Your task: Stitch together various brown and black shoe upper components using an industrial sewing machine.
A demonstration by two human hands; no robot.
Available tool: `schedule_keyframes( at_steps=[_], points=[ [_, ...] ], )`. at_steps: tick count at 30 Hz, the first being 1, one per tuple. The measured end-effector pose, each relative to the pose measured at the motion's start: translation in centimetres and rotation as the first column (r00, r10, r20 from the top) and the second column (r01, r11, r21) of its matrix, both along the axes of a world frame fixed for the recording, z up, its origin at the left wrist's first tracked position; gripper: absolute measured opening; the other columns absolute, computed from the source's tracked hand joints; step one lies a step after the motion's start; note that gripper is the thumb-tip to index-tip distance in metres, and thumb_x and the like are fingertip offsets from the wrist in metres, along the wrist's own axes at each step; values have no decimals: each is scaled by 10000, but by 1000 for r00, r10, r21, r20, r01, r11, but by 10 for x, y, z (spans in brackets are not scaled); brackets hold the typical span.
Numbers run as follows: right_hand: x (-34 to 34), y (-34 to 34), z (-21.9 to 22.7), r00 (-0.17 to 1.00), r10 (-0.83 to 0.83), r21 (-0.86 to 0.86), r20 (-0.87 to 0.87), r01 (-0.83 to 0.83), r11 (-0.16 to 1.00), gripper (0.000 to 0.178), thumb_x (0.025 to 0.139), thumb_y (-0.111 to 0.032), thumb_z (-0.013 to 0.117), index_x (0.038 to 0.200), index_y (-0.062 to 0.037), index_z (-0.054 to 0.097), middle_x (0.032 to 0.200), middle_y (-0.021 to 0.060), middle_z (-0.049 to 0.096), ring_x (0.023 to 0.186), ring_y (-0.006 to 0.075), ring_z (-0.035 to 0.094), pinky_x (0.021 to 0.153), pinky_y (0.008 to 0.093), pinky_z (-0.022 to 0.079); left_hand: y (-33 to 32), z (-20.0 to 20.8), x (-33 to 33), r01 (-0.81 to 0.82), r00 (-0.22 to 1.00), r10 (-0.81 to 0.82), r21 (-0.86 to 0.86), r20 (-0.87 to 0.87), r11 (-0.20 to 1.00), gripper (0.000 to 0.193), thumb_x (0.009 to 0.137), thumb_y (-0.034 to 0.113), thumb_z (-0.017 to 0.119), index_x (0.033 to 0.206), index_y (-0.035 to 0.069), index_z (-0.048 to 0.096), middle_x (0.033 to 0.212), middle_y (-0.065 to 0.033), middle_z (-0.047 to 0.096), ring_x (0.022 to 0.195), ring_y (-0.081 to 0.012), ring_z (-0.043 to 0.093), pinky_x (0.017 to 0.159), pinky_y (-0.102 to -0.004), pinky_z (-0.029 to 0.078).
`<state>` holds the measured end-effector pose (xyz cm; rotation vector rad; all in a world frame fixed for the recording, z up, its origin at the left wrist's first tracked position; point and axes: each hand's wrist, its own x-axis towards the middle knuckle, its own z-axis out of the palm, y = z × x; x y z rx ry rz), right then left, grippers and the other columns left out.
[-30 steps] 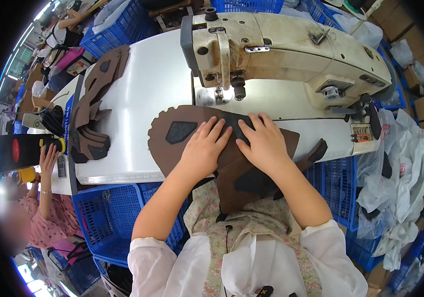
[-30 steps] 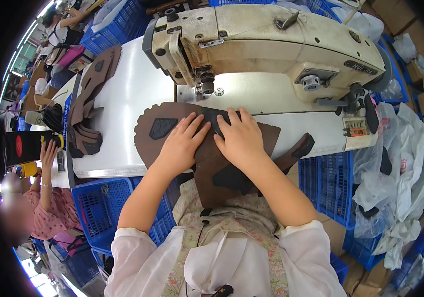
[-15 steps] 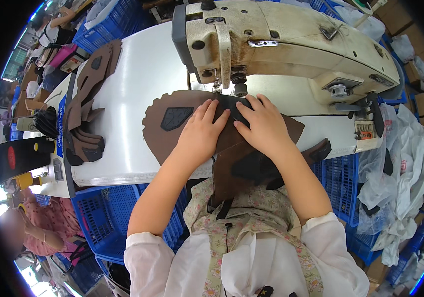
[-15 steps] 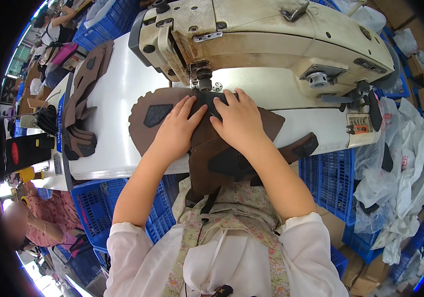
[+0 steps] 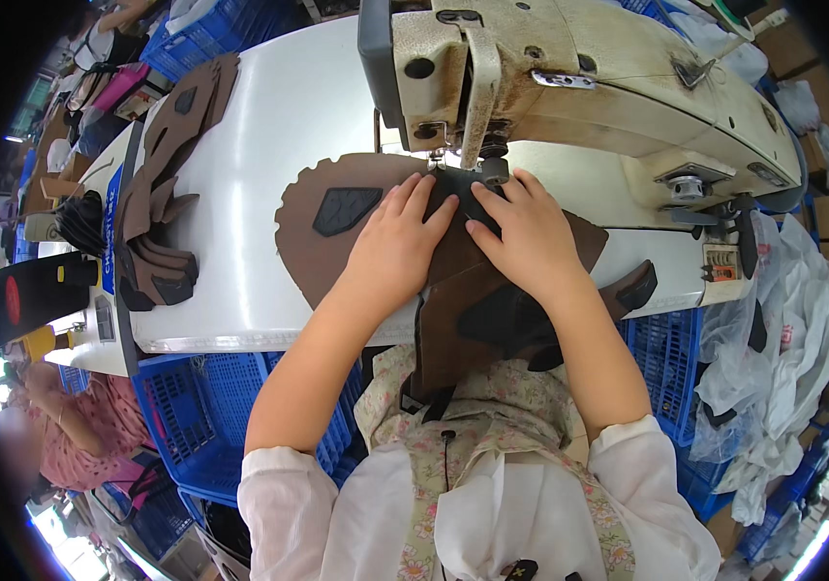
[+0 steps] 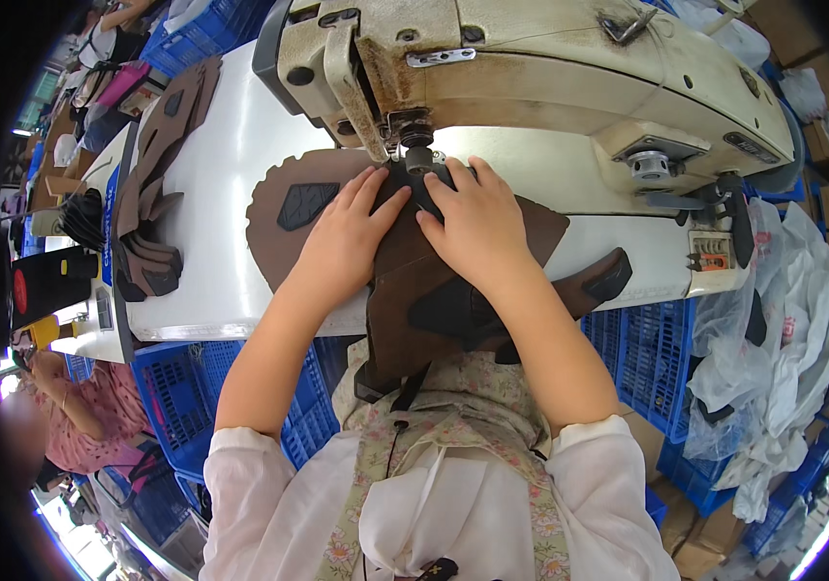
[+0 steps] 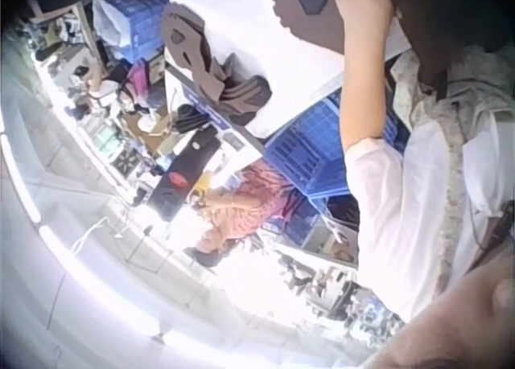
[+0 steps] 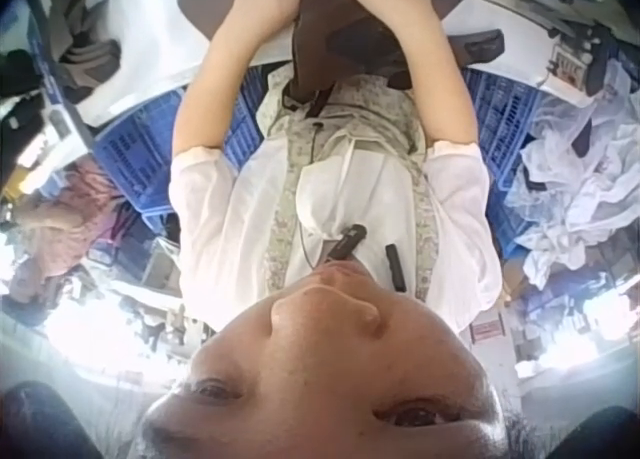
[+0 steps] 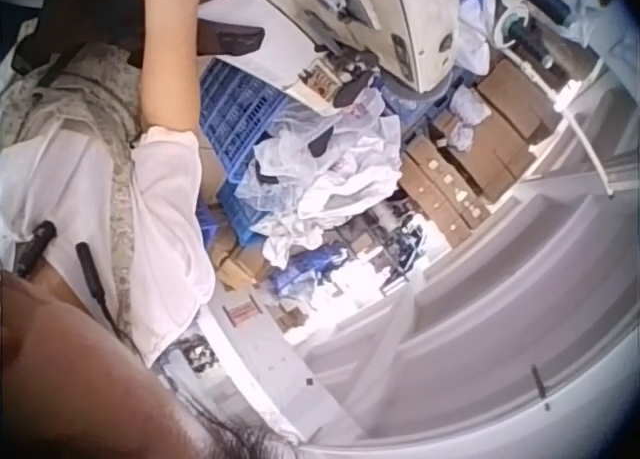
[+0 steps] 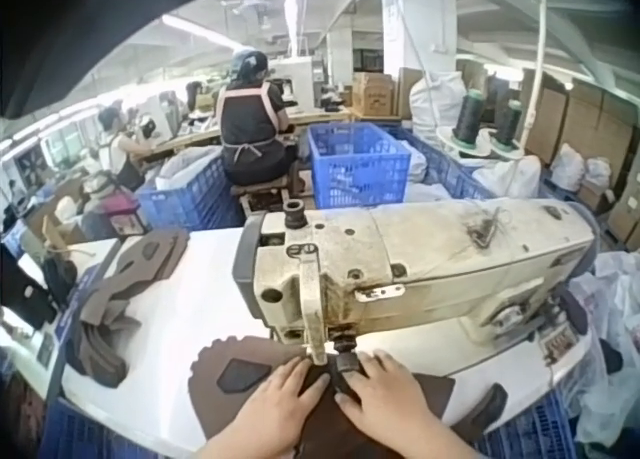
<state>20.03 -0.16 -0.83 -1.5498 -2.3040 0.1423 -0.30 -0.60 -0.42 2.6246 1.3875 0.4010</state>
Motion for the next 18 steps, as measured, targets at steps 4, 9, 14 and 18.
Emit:
schedule_keyframes(
  at_steps=[4, 9, 14, 18],
  points=[
    [1, 3, 1, 1000, 4, -9, 5, -4, 1000, 419, 854, -327, 698, 1196, -86, 680, 1308, 154, 600, 1273, 373, 501, 1015, 474, 450, 2, 1, 1, -3, 1000, 3, 3, -20, 1000, 606, 800, -8, 550, 1398, 88, 534, 1470, -212, 444, 1393, -384, 396, 1132, -464, 367],
    [0, 5, -2, 1000, 4, -2, -16, -4, 1000, 411, 855, -331, 698, 1185, -87, 684, 1303, 148, 602, 1276, 369, 500, 1022, 470, 448, 3, 0, 1, -11, 1000, 11, -2, -19, 1000, 618, 793, -19, 545, 1402, 90, 530, 1473, -211, 440, 1397, -382, 391, 1137, -464, 363],
    [0, 6, 1, 1000, -2, -14, -9, 2, 1000, 413, 857, -333, 697, 1189, -87, 684, 1314, 144, 597, 1282, 372, 497, 1032, 469, 444, 5, 0, 0, -5, 1000, 5, -2, -12, 1000, 625, 792, -18, 546, 1406, 94, 529, 1474, -216, 438, 1398, -385, 390, 1134, -465, 367],
    [1, 6, -1, 1000, 11, -21, -22, -11, 1000, 409, 858, -332, 697, 1187, -89, 683, 1324, 145, 590, 1284, 374, 496, 1039, 467, 439, 6, 0, 0, 2, 999, -2, -1, -48, 1000, 616, 799, -5, 546, 1406, 95, 530, 1471, -218, 440, 1392, -386, 398, 1128, -466, 372]
  ],
)
